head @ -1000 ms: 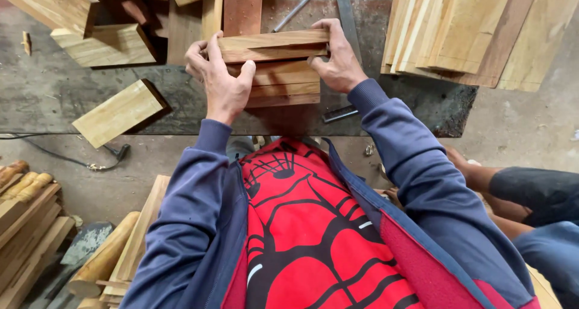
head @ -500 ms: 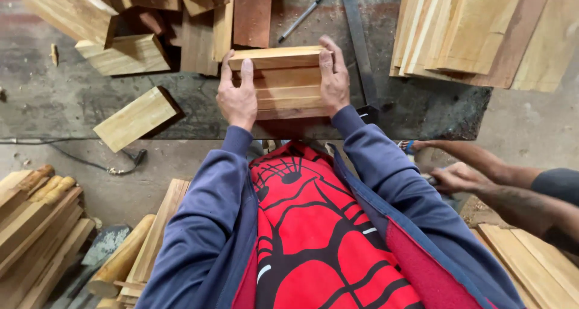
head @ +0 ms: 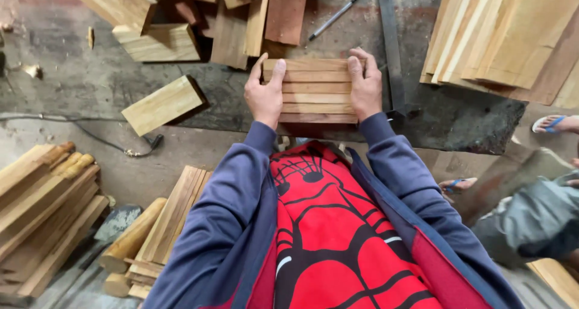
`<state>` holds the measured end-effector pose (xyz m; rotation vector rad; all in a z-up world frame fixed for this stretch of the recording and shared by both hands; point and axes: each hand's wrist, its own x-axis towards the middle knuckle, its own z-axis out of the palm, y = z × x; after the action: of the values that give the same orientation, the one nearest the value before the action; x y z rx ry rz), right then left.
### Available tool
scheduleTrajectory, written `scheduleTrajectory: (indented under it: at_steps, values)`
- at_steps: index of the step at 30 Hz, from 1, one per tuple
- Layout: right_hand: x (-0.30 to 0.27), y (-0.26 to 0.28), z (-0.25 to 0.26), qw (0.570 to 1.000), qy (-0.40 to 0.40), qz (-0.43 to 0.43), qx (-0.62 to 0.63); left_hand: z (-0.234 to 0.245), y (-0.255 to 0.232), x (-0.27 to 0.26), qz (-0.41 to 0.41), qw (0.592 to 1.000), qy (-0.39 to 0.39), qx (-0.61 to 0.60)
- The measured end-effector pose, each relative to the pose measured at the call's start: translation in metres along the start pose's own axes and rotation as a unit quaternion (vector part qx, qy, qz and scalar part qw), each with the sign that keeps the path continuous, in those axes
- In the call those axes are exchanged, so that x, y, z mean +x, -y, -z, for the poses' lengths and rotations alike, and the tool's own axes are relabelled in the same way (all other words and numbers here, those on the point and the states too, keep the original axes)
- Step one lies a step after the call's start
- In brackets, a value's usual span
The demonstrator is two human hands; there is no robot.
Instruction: Selecting wooden blocks, stacking them, and marking them for processing using a square and a pen
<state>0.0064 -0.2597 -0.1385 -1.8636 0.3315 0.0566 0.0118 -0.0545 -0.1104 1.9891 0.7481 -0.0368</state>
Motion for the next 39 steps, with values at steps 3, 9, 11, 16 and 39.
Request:
scheduleTrajectory:
  at_steps: [3,9,11,16,39]
  values:
    - [-0.010,0.007,-0.002,0.999,-0.020,0.026,0.023,0.007,0.011,0.004,0.003,0.998,0.044,-0.047]
    - [-0.028,-0.010,0.011,0.994,0.021,0.072,0.076,0.021,0.033,-0.007,-0.105,0.941,0.153,-0.284]
    - [-0.037,-0.009,0.006,0.994,0.005,0.059,0.090,0.019,0.022,-0.022,-0.098,0.935,0.163,-0.300]
    - [-0.039,-0.003,-0.002,0.993,-0.013,0.042,0.111,0.018,0.018,-0.024,-0.093,0.931,0.165,-0.311]
    - [-0.043,0.057,0.031,0.927,0.037,0.276,-0.250,0.056,-0.001,-0.032,-0.362,0.920,0.038,0.147]
